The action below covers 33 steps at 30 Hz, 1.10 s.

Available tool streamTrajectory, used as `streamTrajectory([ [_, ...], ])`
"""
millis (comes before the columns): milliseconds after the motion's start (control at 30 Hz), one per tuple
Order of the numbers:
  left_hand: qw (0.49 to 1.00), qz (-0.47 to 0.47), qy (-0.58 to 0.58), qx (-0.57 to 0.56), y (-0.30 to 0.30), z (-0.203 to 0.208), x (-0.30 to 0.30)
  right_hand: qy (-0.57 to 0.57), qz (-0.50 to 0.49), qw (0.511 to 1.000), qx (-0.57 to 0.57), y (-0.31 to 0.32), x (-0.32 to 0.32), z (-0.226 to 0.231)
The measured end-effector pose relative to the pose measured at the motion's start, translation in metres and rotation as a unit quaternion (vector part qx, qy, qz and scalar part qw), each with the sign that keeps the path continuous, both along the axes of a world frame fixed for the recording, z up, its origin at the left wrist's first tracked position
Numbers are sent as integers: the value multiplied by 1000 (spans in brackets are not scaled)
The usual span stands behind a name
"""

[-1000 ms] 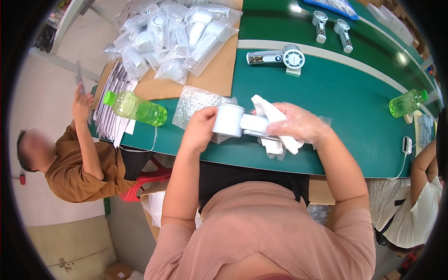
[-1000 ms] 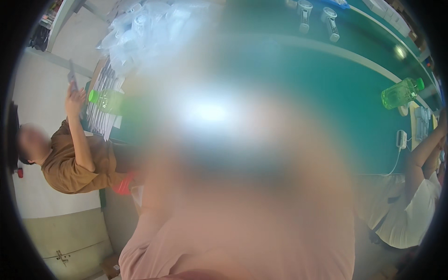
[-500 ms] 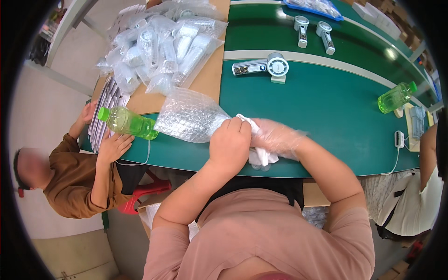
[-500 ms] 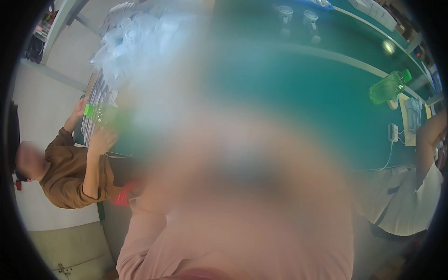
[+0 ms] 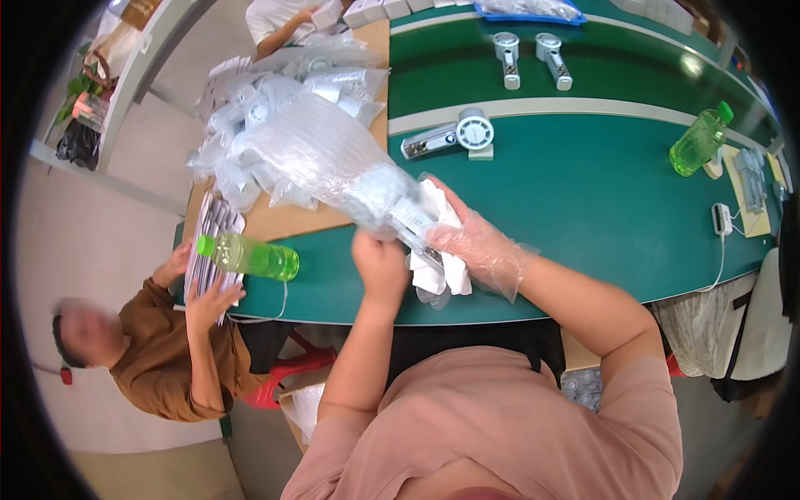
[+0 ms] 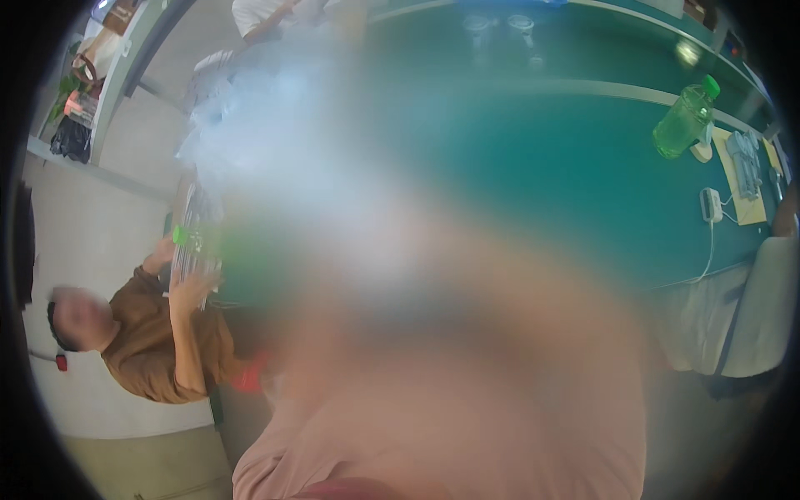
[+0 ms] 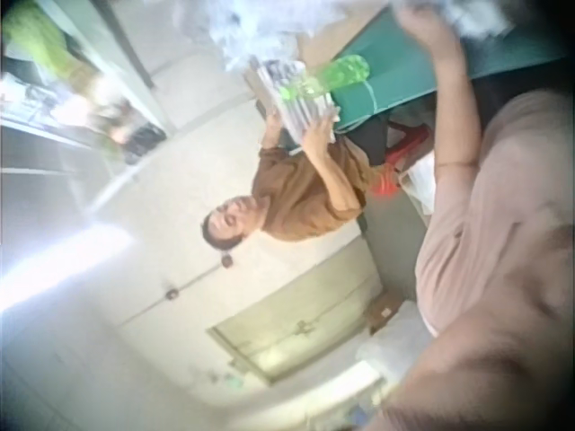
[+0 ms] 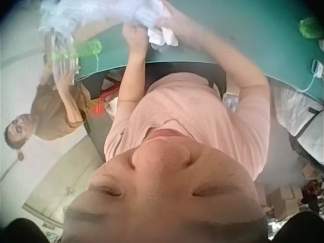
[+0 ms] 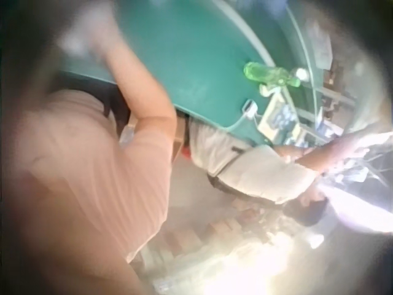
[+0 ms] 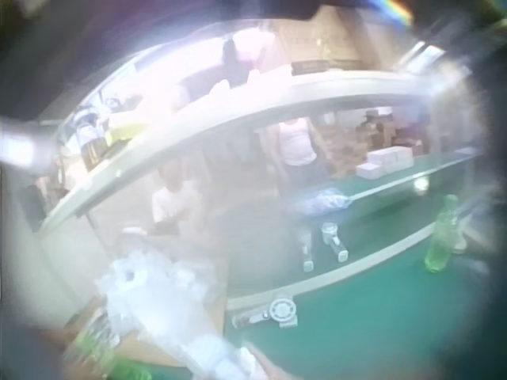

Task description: The person wipes handheld electronic devices with a white cloth, occasionally picking up a green bottle to moisten the cloth. They handle each device one at a time, wiping it thoroughly before placing it on the table. The process is repeated for multiple devices throughout the video.

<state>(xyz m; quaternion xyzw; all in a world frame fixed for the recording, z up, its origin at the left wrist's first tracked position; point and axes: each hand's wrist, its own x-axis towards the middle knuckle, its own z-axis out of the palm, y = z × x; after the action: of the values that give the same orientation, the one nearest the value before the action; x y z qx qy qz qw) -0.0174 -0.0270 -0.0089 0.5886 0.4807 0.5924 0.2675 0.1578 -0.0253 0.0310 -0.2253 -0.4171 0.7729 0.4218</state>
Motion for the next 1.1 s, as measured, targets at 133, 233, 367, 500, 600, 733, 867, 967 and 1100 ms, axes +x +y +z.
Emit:
streamTrajectory([
  [133,997,-38,26,-68,-9,-2,17,56,-32,996,-68,17,1,-22],
  [233,997,66,3,-31,-9,14,12,55,-12,995,-84,19,-5,-32],
  [367,976,9,217,34,-5,20,11,-8,54,985,-161,23,6,-34],
  [500,983,-97,134,-76,-15,46,10,-90,37,975,-199,27,11,-22],
  [600,945,-191,-77,-254,-23,70,1,-225,58,959,-161,25,10,-5],
  [733,926,-189,-155,-288,-22,78,-23,-350,-2,936,-23,11,9,26],
  [867,942,-161,-82,-283,-13,87,-34,-449,49,890,59,1,13,50],
  [967,932,-207,-44,-294,-21,98,-39,-311,-38,949,-22,-9,24,54],
  [1100,955,-200,41,-215,-13,111,-31,-307,-69,948,-53,-6,28,56],
])
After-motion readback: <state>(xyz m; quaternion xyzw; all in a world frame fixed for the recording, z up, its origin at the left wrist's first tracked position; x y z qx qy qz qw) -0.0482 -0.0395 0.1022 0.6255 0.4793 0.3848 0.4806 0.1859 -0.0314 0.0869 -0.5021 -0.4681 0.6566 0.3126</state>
